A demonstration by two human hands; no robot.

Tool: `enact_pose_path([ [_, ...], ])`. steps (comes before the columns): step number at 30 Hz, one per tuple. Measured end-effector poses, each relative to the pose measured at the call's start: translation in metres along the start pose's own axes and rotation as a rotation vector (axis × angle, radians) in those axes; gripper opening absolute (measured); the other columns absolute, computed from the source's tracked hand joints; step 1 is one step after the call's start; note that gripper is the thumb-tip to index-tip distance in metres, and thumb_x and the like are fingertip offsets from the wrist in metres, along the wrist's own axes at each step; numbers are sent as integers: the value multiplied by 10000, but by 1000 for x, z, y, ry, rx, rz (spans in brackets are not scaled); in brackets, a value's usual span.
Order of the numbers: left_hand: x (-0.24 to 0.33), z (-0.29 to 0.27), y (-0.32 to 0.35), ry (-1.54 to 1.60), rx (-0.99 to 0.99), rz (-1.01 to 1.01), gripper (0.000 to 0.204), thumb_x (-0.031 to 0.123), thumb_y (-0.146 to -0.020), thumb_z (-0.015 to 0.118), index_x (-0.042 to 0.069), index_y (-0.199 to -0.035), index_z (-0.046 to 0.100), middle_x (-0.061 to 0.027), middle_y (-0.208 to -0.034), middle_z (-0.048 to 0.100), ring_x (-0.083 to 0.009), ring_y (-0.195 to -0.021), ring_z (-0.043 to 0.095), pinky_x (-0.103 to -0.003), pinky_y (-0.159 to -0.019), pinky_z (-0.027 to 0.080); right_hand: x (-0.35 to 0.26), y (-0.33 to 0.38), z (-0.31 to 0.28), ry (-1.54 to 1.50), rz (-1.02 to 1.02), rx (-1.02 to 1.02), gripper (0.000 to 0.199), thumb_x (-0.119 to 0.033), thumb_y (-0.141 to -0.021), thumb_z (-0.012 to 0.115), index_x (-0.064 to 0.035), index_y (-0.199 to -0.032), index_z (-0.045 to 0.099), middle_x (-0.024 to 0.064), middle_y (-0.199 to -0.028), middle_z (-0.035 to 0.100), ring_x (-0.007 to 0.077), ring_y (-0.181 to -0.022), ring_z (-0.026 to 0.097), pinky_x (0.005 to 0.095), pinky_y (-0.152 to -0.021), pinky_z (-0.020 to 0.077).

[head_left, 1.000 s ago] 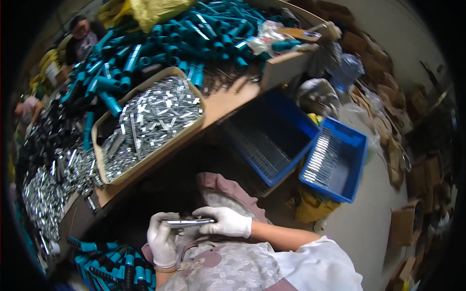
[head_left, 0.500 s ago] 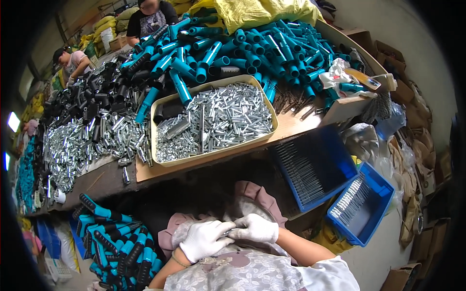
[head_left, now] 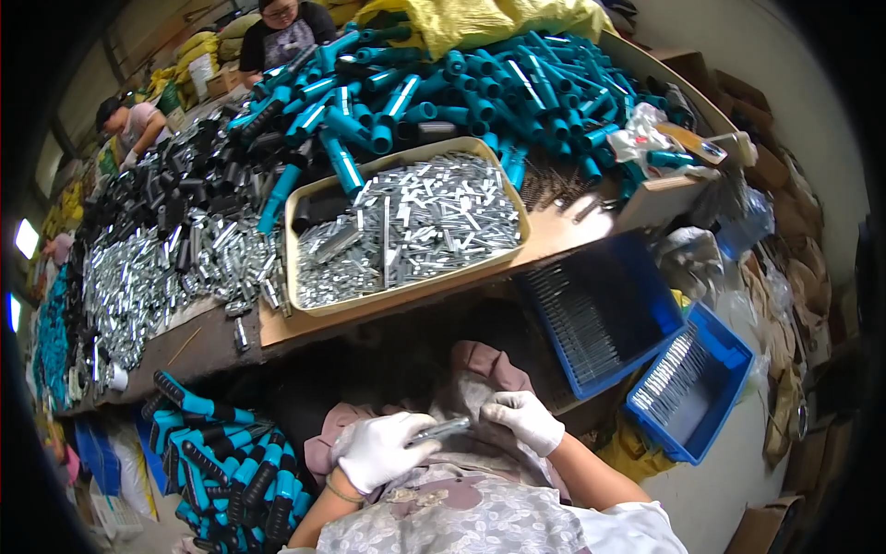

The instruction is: Assembling plastic and metal components to form manual tool handles.

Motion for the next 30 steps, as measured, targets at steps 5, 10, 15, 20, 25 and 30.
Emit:
enact_pose_path([
  [5,24,-60,-35,-18,269,177,249,96,-707,802,59,-935,709,-98,-796,674,-225,-633,650,-311,-578,517,21,6,4,-100,-68,79,280,-245,-991,559,-37,-820,634,-13,-667,533,66,-588,461,247,-531,373],
  [10,33,-111,-90,-117,542,193,264,0,-750,737,-5,-1008,683,-127,-952,697,-250,-885,683,-326,-816,525,29,29,-1,-330,-6,161,251,-237,-985,559,-25,-892,657,-4,-651,534,81,-549,462,240,-512,376],
  [15,2,-140,-144,-282,691,153,260,78,-845,708,-5,-1086,655,-132,-1003,670,-263,-902,652,-339,-817,502,60,60,-31,-808,-1,353,179,-196,-972,559,-35,-961,636,-2,-684,547,91,-564,480,242,-532,398],
  [20,-30,-143,-174,-585,594,127,268,147,-852,702,40,-1093,656,-118,-1040,653,-307,-988,619,-385,-863,485,108,90,-78,-890,-18,619,195,-217,-986,536,-39,-1000,616,5,-709,556,93,-555,491,243,-522,415],
  [25,-35,-149,-177,-625,587,89,278,152,-876,665,49,-1134,649,-121,-1106,647,-307,-1046,611,-387,-920,474,156,80,-99,-872,41,766,290,-242,-977,571,-61,-1203,580,24,-919,632,117,-755,606,276,-674,506],
  [30,-39,-160,-172,-595,578,90,257,116,-905,637,20,-1144,648,-131,-1132,657,-286,-1055,624,-356,-949,470,178,59,-108,-892,112,827,380,-261,-970,587,-57,-1287,537,32,-971,641,136,-795,617,314,-704,515],
])
Point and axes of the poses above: each hand's wrist, its own y-axis away from the middle knuckle, its own z-axis out of the palm, x = y × z, the point moved 2 cm from there along -y, towards the middle knuckle
